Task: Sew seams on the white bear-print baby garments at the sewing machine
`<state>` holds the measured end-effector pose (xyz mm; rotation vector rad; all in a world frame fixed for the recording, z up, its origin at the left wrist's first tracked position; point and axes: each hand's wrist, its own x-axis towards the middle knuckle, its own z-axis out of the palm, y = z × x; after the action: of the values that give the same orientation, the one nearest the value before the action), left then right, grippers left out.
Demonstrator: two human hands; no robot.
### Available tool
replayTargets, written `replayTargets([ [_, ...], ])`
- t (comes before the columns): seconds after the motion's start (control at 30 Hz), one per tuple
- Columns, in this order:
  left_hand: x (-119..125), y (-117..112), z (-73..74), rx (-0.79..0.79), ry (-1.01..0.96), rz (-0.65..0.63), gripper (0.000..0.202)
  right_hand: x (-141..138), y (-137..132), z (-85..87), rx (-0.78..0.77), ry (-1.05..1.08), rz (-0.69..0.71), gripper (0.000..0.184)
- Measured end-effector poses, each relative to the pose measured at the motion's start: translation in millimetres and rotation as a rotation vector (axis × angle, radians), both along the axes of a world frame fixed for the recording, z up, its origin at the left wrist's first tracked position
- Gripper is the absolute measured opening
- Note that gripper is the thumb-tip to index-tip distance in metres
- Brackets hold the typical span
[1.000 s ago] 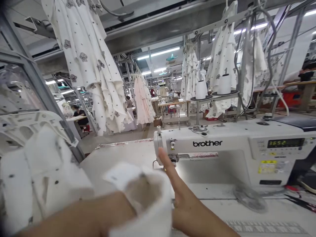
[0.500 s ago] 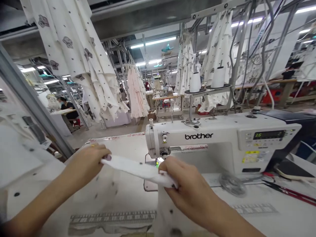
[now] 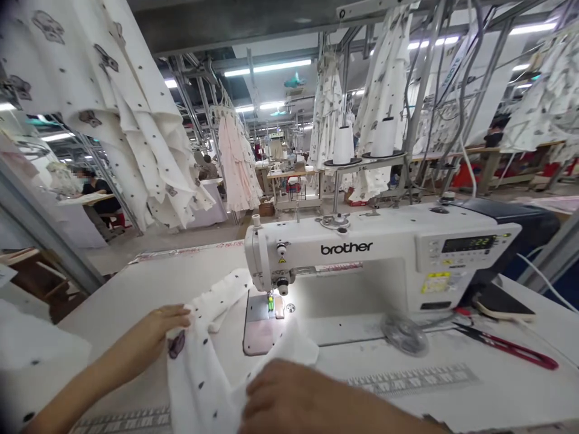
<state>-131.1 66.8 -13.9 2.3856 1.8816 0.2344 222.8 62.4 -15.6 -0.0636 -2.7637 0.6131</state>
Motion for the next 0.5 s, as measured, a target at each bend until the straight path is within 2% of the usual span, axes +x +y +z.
replayTargets([
  [0.07,18,15,8.5,-0.004,-0.109,0.015,0.055,13,21,16.4,-0.057,0.005,-0.045,0.03],
  [0.13,41,39,12.1,-0.003,-0.147,0.026,0.05,18,45,20.7,-0.03,-0.015,-0.079,0.036],
  [0.2,60,69,7.1,0.005,-0.16,0.074,0.046,18,65,12.2,0.01,-0.044,-0.091,0.034],
  [0.3,71,104,-9.2,-0.016,-0.166,0.185,0.048,15,81,-10.5,0.014,-0.023,-0.119,0.03],
  [0.4,74,109,-20.7,-0.012,-0.159,0.228,0.069,14,80,-27.1,0.04,0.025,-0.186,0.03],
  [0.47,78,100,-23.3,0.062,-0.162,0.217,0.08,15,76,-31.7,0.088,0.021,-0.195,0.03],
  [0.5,80,93,-23.9,0.107,-0.165,0.196,0.079,16,74,-32.5,0.107,0.015,-0.193,0.031],
])
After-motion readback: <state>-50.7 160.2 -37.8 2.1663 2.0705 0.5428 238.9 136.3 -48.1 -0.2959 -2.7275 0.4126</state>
